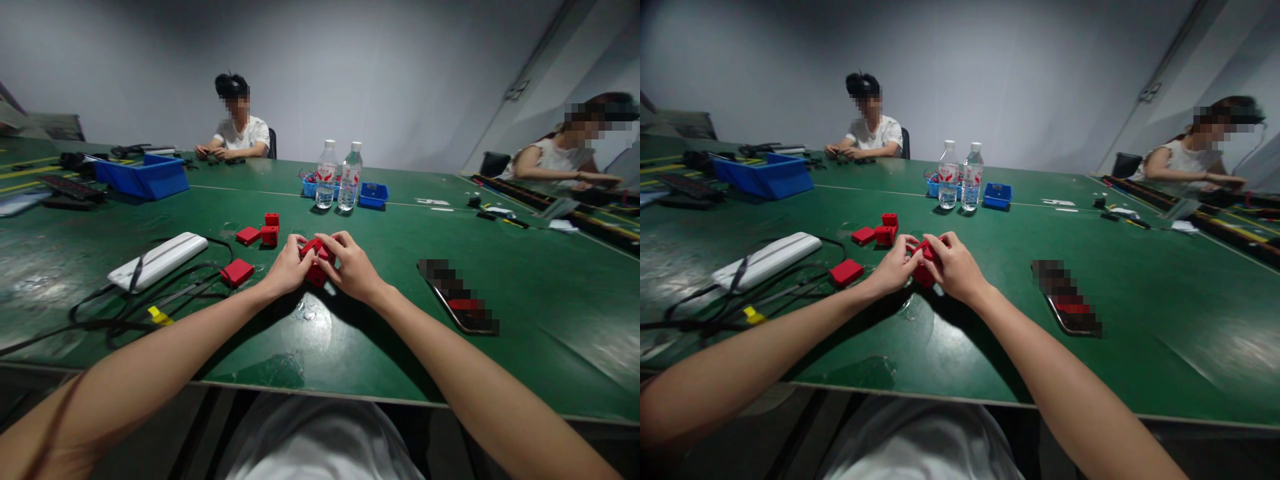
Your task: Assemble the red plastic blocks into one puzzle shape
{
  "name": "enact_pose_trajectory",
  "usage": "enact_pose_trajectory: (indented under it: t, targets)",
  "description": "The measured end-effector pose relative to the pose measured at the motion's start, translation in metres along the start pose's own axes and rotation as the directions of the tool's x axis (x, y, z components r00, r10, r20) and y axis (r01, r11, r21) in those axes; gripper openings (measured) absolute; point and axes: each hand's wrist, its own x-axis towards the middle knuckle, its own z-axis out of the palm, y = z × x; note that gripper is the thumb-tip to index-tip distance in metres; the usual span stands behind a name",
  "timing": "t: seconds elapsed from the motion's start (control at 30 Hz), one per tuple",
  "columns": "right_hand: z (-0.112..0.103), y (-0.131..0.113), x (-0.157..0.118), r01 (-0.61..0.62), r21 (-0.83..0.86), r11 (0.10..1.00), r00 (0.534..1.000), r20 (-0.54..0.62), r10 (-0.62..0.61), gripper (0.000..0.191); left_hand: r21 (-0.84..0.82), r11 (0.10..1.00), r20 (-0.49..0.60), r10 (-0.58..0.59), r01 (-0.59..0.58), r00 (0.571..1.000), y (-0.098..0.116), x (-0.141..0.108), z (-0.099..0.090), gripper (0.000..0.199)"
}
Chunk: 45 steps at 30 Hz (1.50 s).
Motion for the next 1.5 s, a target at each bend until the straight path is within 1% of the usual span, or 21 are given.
enact_pose_trajectory:
  t: [0.13, 0.3, 0.4, 0.6, 0.67, 0.77, 0.83, 0.9, 1.0, 1.07, 1.17, 1.23, 1.27, 1.33, 1.4, 1.5]
  targets:
    - [-0.005, -0.002, 0.002, -0.025, -0.010, 1.000, 1.000, 0.005, 0.025, 0.040, 0.005, 1.000, -0.007, -0.002, 0.002, 1.000, 0.000, 0.000, 0.000, 0.025]
    - [-0.009, -0.002, 0.006, -0.064, 0.037, 0.997, 0.998, 0.010, 0.064, 0.040, 0.014, 1.000, 0.002, -0.022, 0.022, 1.000, 0.001, 0.000, 0.000, 0.027]
    - [-0.006, 0.000, 0.004, -0.089, 0.067, 0.994, 0.996, 0.014, 0.088, 0.041, 0.000, 1.000, 0.000, -0.014, 0.014, 1.000, 0.001, -0.001, 0.000, 0.029]
    - [0.002, 0.006, -0.001, -0.066, 0.158, 0.985, 0.998, -0.007, 0.068, 0.036, -0.019, 1.000, 0.008, 0.001, -0.001, 1.000, -0.002, 0.000, 0.001, 0.030]
    - [0.002, 0.008, -0.002, -0.071, 0.149, 0.986, 0.997, 0.017, 0.069, 0.038, -0.016, 1.000, 0.008, 0.000, 0.000, 1.000, -0.002, -0.001, 0.001, 0.031]
    - [0.000, 0.011, -0.002, -0.079, 0.127, 0.989, 0.994, 0.079, 0.069, 0.046, -0.007, 1.000, 0.002, -0.010, 0.010, 1.000, -0.002, -0.002, 0.002, 0.032]
    - [-0.001, 0.012, -0.002, -0.071, 0.141, 0.987, 0.993, 0.102, 0.057, 0.049, -0.022, 1.000, -0.021, -0.021, 0.020, 1.000, -0.001, -0.002, 0.002, 0.032]
    - [-0.002, 0.012, -0.002, -0.058, 0.176, 0.983, 0.994, 0.096, 0.042, 0.048, -0.055, 0.998, -0.073, -0.025, 0.021, 0.997, 0.000, -0.001, 0.002, 0.031]
    - [-0.002, 0.008, -0.001, -0.076, 0.209, 0.975, 0.997, 0.038, 0.070, 0.045, -0.134, 0.991, -0.167, 0.004, -0.027, 0.986, 0.002, 0.001, 0.000, 0.032]
    - [-0.003, 0.005, 0.000, -0.132, 0.237, 0.963, 0.989, -0.032, 0.143, 0.044, -0.185, 0.978, -0.201, 0.060, -0.099, 0.978, 0.005, 0.002, -0.003, 0.035]
    - [-0.005, 0.002, 0.004, -0.235, 0.382, 0.894, 0.947, -0.115, 0.298, 0.045, -0.171, 0.955, -0.197, 0.207, -0.241, 0.958, 0.011, -0.001, -0.007, 0.036]
    - [-0.007, 0.001, 0.006, -0.268, 0.509, 0.818, 0.923, -0.109, 0.370, 0.045, -0.119, 0.936, -0.158, 0.310, -0.330, 0.937, 0.015, -0.004, -0.008, 0.038]
    - [-0.007, 0.001, 0.007, -0.274, 0.567, 0.777, 0.917, -0.089, 0.389, 0.045, -0.093, 0.929, -0.145, 0.344, -0.359, 0.928, 0.016, -0.005, -0.008, 0.038]
    - [-0.007, 0.002, 0.008, -0.277, 0.661, 0.698, 0.915, -0.040, 0.401, 0.045, -0.051, 0.920, -0.142, 0.379, -0.389, 0.915, 0.018, -0.007, -0.008, 0.040]
    - [-0.006, 0.003, 0.008, -0.279, 0.720, 0.636, 0.915, -0.002, 0.403, 0.046, -0.025, 0.917, -0.149, 0.391, -0.399, 0.908, 0.018, -0.008, -0.009, 0.041]
    - [-0.005, 0.003, 0.009, -0.283, 0.760, 0.585, 0.912, 0.025, 0.409, 0.043, -0.005, 0.908, -0.138, 0.415, -0.419, 0.900, 0.019, -0.007, -0.011, 0.044]
